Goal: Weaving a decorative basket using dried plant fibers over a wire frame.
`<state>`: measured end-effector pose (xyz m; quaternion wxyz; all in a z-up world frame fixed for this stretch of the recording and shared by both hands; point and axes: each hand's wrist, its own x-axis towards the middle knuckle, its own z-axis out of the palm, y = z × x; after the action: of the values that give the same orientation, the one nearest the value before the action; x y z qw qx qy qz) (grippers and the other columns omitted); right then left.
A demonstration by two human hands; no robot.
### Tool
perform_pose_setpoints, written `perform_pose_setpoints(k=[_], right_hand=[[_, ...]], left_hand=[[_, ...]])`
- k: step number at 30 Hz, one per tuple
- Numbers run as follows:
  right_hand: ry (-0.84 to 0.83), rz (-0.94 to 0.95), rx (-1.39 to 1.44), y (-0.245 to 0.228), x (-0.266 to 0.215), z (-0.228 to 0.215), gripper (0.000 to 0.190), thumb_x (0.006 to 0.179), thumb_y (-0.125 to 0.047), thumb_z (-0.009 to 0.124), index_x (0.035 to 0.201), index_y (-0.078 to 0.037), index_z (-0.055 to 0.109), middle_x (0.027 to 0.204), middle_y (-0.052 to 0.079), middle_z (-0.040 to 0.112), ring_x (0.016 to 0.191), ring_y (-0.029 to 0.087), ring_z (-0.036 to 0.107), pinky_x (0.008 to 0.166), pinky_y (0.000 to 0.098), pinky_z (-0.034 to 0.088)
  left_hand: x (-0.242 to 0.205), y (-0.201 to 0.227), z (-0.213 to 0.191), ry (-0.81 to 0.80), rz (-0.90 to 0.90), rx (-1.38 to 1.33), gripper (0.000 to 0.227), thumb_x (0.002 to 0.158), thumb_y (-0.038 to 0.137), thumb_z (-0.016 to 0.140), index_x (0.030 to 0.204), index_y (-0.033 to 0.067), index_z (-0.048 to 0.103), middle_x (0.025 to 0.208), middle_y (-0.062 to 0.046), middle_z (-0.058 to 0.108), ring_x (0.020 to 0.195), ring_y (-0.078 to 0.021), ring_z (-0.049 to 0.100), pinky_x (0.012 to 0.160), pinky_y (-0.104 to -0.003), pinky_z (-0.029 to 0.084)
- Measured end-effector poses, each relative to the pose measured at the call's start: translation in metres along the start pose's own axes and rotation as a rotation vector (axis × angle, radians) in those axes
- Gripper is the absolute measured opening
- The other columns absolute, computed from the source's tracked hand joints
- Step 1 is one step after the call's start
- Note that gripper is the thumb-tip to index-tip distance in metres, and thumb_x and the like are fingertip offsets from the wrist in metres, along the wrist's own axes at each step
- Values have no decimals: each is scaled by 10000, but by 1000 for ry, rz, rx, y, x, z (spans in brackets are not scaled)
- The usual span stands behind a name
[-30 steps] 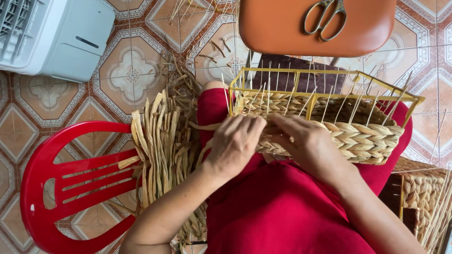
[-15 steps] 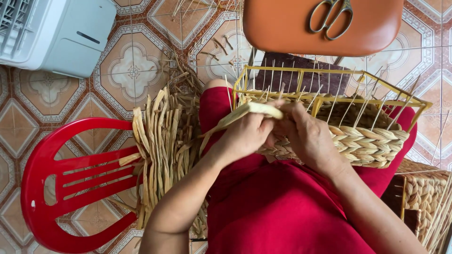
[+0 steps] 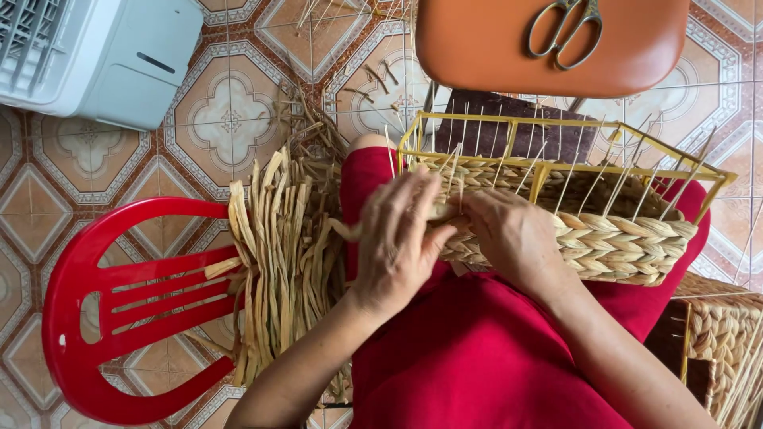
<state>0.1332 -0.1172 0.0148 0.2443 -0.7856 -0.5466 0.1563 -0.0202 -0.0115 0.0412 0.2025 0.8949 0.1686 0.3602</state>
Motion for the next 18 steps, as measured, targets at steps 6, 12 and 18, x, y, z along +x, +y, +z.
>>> perform_pose_setpoints(k=[6,12,18], right_hand=[[114,-16,321,-2,-7,1,136,970,-136,701,1071,-78,632,1003,77,772,735,176,756,579,311,595],[101,180,296,-10,-3,0,113,992,-130,700,1045,-80,614,777,60,748,695,172,753,572,316,578],[118,38,323,4,-2,1,148,995,-108,676,1068,-26,576,862,81,753,726,181,755,579,297,600]], left_hand=[[-55,-47,11,-380,-279,119,408,1013,346,713,1336,144,568,1167,-43,641,1094,-175,645,973,-349,596],[-27,-31,-16,-442,-234,274,387,917,325,775,1247,166,651,1205,-40,600,1165,-214,563,1033,-410,536],[-37,-5,-1,-359,22,271,624,814,227,792,1340,-56,610,1389,-171,526,1225,-299,535,1014,-465,492]])
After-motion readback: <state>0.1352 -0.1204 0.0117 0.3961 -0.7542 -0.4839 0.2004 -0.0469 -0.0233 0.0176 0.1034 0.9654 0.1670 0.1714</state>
